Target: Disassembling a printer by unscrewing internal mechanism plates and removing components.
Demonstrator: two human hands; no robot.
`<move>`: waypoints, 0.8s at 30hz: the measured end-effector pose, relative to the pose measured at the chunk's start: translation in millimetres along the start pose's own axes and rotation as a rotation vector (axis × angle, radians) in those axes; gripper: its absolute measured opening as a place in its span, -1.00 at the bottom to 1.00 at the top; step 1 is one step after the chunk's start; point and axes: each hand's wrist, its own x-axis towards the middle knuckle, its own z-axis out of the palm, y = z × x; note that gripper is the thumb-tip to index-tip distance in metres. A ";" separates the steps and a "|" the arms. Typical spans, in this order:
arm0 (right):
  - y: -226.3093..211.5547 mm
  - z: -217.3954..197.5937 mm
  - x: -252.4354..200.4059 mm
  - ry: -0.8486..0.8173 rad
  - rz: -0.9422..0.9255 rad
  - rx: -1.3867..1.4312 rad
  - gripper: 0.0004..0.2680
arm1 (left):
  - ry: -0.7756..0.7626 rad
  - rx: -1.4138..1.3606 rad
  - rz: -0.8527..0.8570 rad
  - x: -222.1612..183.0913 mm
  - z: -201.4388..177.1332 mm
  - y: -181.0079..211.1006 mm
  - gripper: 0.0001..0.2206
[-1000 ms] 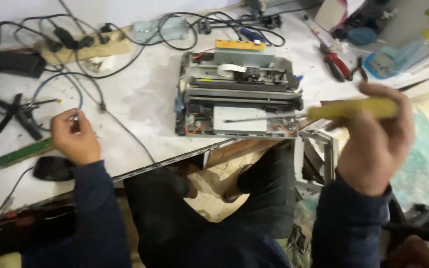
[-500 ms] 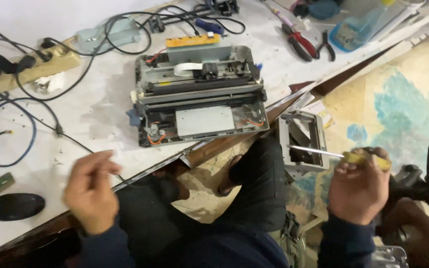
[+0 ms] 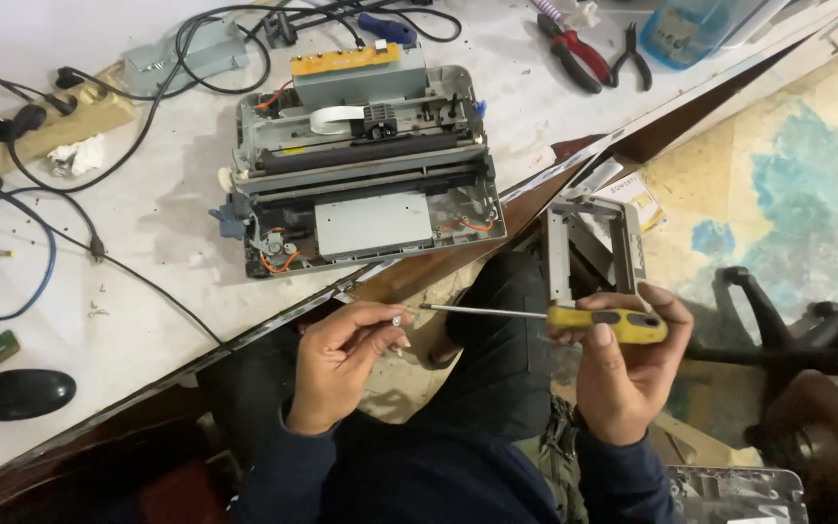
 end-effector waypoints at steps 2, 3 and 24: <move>-0.5 -3.1 -4.0 0.005 0.051 0.051 -0.67 | -0.007 -0.030 -0.042 -0.2 6.1 -4.7 -0.83; 0.9 -6.7 -6.3 0.005 0.068 0.062 -0.67 | -0.013 -0.076 -0.072 0.0 8.8 -7.0 -0.82; 7.5 -25.5 -15.1 0.027 0.107 0.044 -0.66 | 0.007 -0.303 -0.215 0.8 27.4 -19.9 -0.85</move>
